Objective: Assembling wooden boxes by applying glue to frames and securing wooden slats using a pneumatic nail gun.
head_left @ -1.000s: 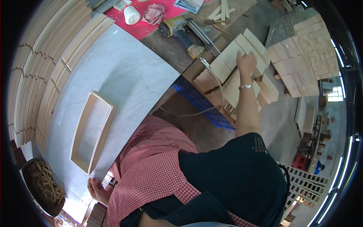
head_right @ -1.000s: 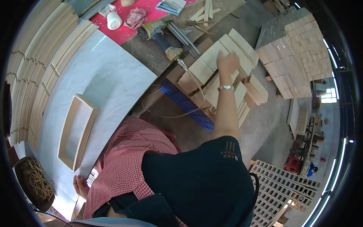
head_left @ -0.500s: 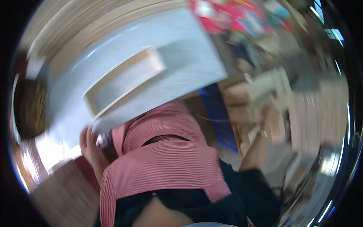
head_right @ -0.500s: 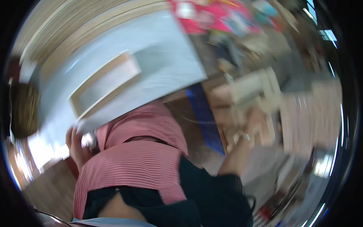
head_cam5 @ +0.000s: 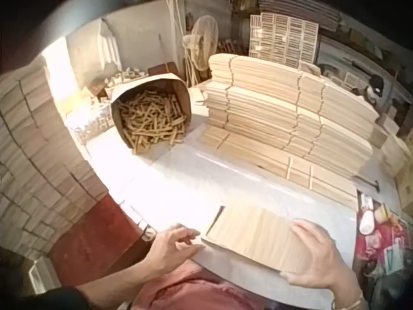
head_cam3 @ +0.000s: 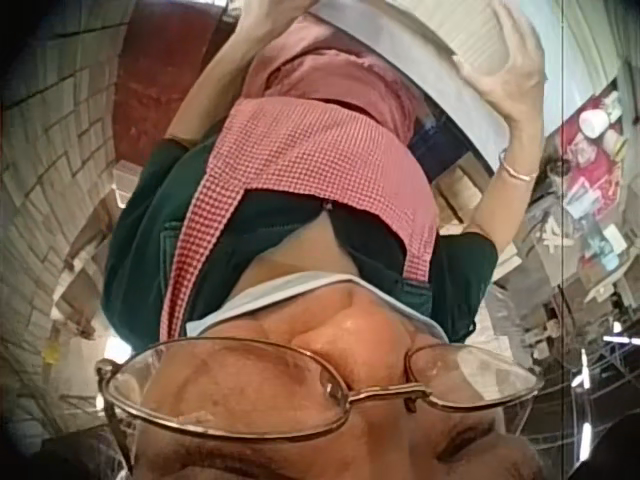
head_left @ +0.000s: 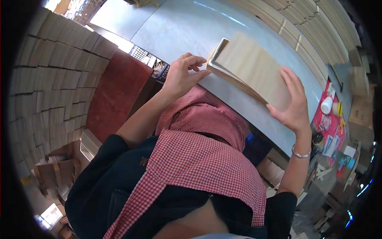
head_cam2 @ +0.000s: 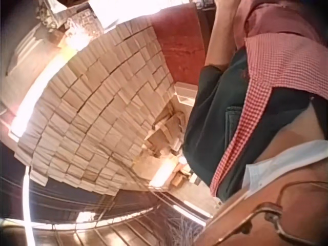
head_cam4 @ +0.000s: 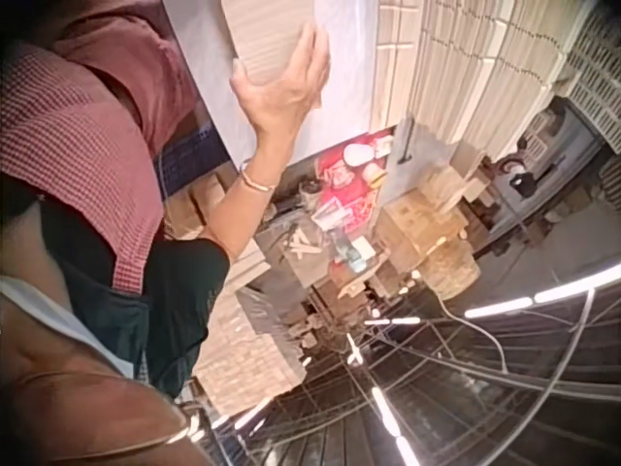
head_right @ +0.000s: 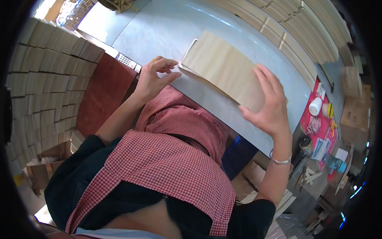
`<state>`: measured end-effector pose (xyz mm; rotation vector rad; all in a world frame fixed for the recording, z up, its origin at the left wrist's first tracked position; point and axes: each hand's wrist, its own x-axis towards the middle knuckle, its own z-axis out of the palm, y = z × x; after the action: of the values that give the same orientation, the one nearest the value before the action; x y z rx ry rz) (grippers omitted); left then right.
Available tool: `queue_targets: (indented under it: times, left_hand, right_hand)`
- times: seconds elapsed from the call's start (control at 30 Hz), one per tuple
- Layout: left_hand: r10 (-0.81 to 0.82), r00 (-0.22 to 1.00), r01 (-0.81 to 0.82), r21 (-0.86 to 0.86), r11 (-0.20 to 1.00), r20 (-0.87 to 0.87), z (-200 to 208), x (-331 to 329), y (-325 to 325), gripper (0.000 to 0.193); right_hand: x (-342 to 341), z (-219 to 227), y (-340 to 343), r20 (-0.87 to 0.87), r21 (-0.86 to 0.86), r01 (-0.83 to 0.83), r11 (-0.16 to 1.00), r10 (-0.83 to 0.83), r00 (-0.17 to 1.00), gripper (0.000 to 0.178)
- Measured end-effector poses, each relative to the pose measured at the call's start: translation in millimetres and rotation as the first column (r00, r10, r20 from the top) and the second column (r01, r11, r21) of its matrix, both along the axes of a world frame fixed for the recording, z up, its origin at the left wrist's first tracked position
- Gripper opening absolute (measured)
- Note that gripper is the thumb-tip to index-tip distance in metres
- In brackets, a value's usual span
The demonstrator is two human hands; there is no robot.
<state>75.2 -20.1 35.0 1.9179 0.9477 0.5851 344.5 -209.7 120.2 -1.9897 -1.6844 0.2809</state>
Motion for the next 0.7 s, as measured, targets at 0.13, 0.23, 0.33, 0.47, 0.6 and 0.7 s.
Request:
queue_targets:
  times: [0.13,0.23,0.33,0.47,0.6,0.7]
  left_hand:
    - [0.02,1.0,-0.02,0.036,0.999,-0.01,5.5,6.1,0.5,0.027]
    - [0.012,1.0,-0.011,0.084,0.996,-0.011,5.9,8.4,2.1,0.025]
    - [0.011,1.0,-0.01,0.156,0.988,-0.004,4.7,10.3,3.1,0.024]
    - [-0.005,1.0,0.011,0.275,0.961,-0.024,3.8,13.5,2.9,0.022]
    - [-0.022,0.995,0.062,0.415,0.908,-0.102,4.9,13.3,3.7,0.021]
    - [-0.014,0.993,0.065,0.441,0.895,-0.118,4.3,12.6,5.0,0.019]
  right_hand:
    - [5.9,-1.0,35.4,0.175,-0.075,-0.144,0.987,0.155,0.972,0.088]
    - [9.1,-3.6,42.5,0.193,-0.118,-0.183,0.976,0.203,0.96,0.087]
    - [14.7,-7.2,43.6,0.206,-0.137,-0.173,0.975,0.199,0.958,0.087]
    - [17.4,-14.2,39.1,0.224,-0.158,-0.148,0.976,0.181,0.958,0.086]
    - [16.9,-20.4,36.1,0.242,-0.166,-0.118,0.979,0.156,0.958,0.086]
    - [14.1,-21.1,36.8,0.252,-0.155,-0.124,0.98,0.16,0.954,0.086]
